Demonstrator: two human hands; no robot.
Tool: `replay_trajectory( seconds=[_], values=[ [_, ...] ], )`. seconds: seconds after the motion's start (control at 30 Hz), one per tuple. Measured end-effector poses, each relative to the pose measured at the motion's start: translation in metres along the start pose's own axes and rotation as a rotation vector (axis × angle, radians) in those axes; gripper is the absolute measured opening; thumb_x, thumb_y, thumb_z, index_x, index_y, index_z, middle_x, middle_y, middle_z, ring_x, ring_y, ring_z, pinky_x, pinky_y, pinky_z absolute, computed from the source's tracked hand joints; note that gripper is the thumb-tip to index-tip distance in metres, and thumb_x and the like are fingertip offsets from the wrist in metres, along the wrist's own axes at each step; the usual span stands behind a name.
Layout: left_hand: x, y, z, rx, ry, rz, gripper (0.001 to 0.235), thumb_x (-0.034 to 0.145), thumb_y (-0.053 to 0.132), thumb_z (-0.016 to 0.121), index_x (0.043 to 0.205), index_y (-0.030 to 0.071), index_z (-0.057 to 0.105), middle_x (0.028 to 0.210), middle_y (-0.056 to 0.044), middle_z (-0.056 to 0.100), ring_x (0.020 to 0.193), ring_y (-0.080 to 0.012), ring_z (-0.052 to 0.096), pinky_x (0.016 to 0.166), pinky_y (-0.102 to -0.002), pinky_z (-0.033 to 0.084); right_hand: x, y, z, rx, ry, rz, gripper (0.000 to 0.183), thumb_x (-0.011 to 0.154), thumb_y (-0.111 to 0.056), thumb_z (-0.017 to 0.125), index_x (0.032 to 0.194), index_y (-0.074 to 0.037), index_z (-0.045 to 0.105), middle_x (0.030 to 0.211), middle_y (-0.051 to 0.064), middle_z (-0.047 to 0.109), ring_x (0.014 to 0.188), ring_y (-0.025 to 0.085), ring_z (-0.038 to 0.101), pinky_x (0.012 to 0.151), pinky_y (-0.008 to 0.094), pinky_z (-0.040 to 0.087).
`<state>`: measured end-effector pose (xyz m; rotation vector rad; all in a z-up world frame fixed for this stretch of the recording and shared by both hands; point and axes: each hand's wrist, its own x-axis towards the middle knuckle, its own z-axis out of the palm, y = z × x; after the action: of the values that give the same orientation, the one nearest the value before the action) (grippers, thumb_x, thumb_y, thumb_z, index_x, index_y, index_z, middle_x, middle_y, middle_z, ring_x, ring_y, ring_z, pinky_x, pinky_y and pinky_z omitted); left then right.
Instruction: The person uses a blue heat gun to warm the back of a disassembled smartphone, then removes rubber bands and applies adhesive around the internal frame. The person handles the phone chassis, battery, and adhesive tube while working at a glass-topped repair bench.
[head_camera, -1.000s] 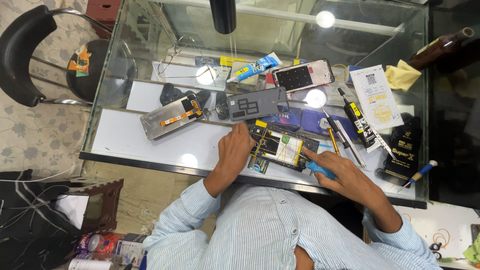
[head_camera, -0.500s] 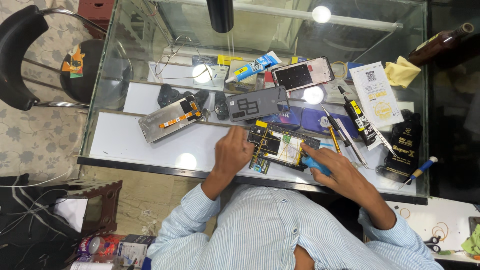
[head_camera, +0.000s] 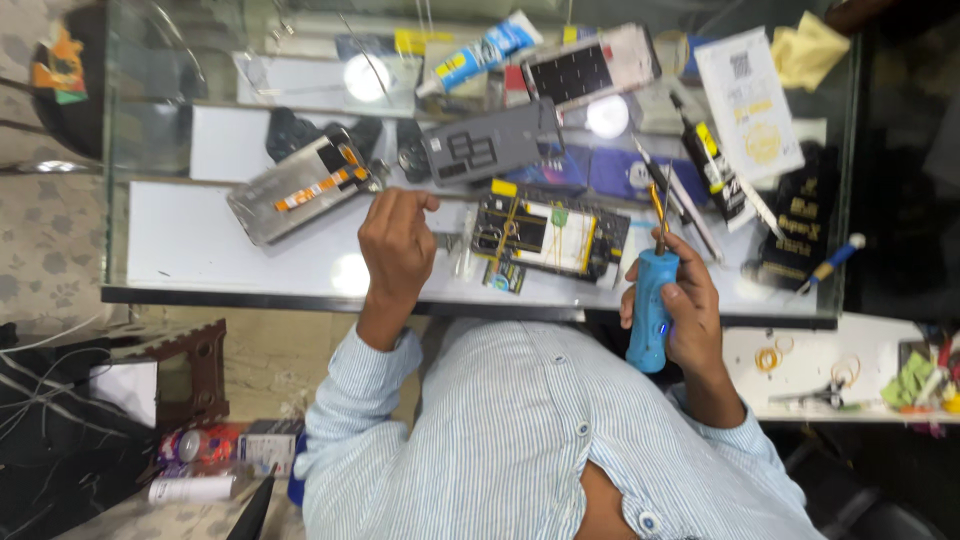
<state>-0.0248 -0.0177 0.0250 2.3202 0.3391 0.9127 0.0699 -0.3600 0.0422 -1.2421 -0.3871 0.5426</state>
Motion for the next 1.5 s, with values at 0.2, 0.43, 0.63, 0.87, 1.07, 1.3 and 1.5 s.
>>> replay_trajectory(
  seconds=[0.2, 0.43, 0.63, 0.87, 1.07, 1.3, 1.5],
  values=[
    [0.015, 0.03, 0.011, -0.064, -0.33, 0.107, 0.059, 0.087, 0.036, 0.08, 0.128, 0.0, 0.058, 0.122, -0.018, 0.063, 0.107, -0.0326, 0.057, 0.092, -0.047, 0.045, -0.031, -0.005, 0.012, -0.107, 0.083, 0.041, 0.059, 0.104, -0.024, 0.056, 0.153, 0.005, 0.041, 0.105, 0.021, 0.062, 0.07, 0.022, 0.065, 0.061, 0.032, 0.056],
    [0.014, 0.032, 0.038, 0.066, -0.688, 0.403, 0.104, 0.06, 0.044, 0.093, 0.144, 0.0, 0.051, 0.144, -0.015, 0.054, 0.137, -0.032, 0.046, 0.111, -0.051, 0.035, -0.044, 0.004, 0.017, -0.099, 0.061, 0.062, 0.059, 0.105, -0.024, 0.058, 0.152, 0.006, 0.039, 0.107, 0.02, 0.062, 0.072, 0.021, 0.065, 0.063, 0.032, 0.056],
    [0.021, 0.026, 0.042, -0.032, -0.669, 0.406, 0.099, 0.053, 0.034, 0.098, 0.135, -0.002, 0.056, 0.13, -0.015, 0.055, 0.123, -0.0328, 0.051, 0.105, -0.048, 0.039, -0.037, 0.006, 0.023, -0.035, 0.124, 0.053, 0.066, 0.103, -0.023, 0.065, 0.157, 0.004, 0.038, 0.103, 0.016, 0.061, 0.072, 0.017, 0.064, 0.061, 0.029, 0.054],
    [0.033, 0.044, 0.025, -0.037, -0.624, 0.511, 0.09, 0.056, 0.026, 0.096, 0.134, 0.002, 0.058, 0.124, -0.012, 0.054, 0.115, -0.0301, 0.052, 0.094, -0.044, 0.043, -0.005, -0.002, 0.027, -0.223, 0.273, -0.095, 0.035, 0.102, -0.007, 0.073, 0.126, 0.0, 0.05, 0.107, 0.012, 0.063, 0.074, 0.015, 0.064, 0.058, 0.026, 0.054],
    [0.051, 0.064, -0.002, -0.087, -0.704, 0.59, 0.095, 0.051, 0.027, 0.095, 0.134, 0.002, 0.058, 0.127, -0.013, 0.056, 0.12, -0.0322, 0.053, 0.1, -0.046, 0.043, 0.029, -0.027, 0.009, -0.353, 0.048, 0.005, 0.038, 0.089, -0.001, 0.075, 0.118, -0.005, 0.05, 0.121, 0.012, 0.07, 0.094, 0.011, 0.068, 0.064, 0.023, 0.057],
    [0.062, 0.076, -0.028, -0.242, -0.808, 0.532, 0.094, 0.057, 0.025, 0.093, 0.139, 0.003, 0.054, 0.134, -0.015, 0.055, 0.125, -0.0337, 0.053, 0.105, -0.047, 0.044, 0.029, -0.01, -0.006, -0.092, -0.08, 0.227, 0.047, 0.076, 0.003, 0.08, 0.116, -0.005, 0.057, 0.098, 0.008, 0.065, 0.072, 0.01, 0.064, 0.055, 0.023, 0.055],
    [0.058, 0.057, -0.039, -0.315, -0.629, 0.433, 0.115, 0.067, 0.042, 0.095, 0.156, 0.003, 0.034, 0.153, -0.018, 0.04, 0.142, -0.0391, 0.045, 0.119, -0.046, 0.042, 0.027, -0.004, -0.002, 0.152, -0.077, 0.257, 0.05, 0.075, 0.002, 0.082, 0.116, -0.008, 0.053, 0.101, 0.005, 0.058, 0.078, 0.009, 0.063, 0.054, 0.023, 0.057]
  ],
)
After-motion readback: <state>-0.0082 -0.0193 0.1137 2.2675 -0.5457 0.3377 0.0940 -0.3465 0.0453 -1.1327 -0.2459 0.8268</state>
